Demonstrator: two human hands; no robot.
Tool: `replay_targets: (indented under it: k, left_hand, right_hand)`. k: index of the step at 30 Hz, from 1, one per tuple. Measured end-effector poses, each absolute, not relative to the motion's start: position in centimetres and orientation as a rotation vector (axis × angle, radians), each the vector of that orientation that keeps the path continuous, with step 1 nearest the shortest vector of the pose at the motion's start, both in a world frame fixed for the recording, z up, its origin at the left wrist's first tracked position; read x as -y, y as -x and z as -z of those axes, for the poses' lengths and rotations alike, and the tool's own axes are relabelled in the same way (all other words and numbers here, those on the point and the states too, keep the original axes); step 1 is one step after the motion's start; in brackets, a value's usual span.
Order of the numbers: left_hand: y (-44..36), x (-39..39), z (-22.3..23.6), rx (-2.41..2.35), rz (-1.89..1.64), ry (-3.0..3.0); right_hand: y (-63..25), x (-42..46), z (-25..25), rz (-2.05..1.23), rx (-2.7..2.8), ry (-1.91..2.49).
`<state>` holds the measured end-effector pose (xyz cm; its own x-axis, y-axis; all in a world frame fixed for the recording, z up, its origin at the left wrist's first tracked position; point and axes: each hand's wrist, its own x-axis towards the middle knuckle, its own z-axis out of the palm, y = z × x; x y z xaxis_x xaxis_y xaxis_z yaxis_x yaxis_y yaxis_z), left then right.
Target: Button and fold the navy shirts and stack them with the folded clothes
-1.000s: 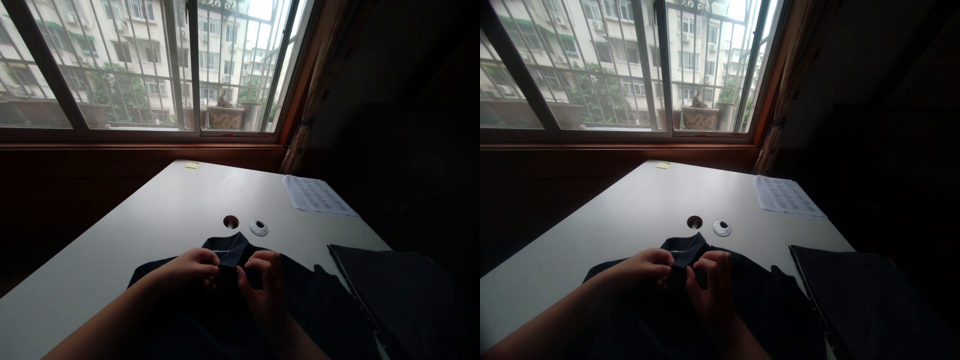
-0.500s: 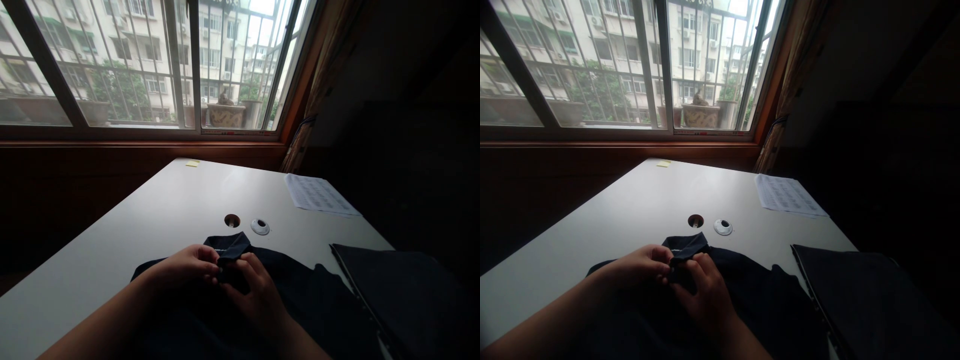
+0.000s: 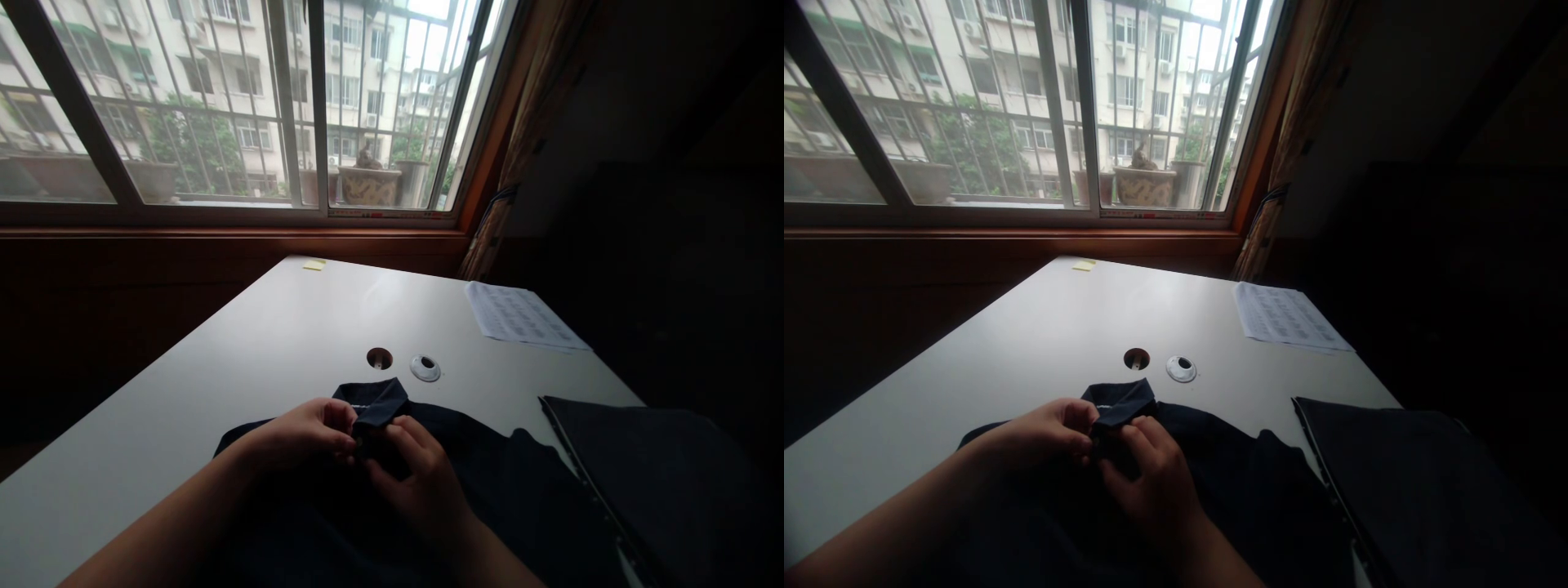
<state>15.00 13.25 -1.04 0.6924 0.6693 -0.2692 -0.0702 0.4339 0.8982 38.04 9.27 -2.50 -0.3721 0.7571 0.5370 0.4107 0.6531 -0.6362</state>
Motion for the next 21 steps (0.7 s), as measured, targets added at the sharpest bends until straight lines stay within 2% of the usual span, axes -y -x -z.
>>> replay_targets:
  k: [11, 21]
  left_hand:
    - [-15.06, -13.2, 1.05, -0.697, -0.481, -1.09]
    - [-15.87, -13.0, 1.1, -0.797, -0.644, -1.061]
  right_hand:
    - [-38.23, -9.29, 2.51, -0.524, 2.036, 0.92]
    - [-38.35, -9.63, 2.8, -0.529, 1.977, 0.951]
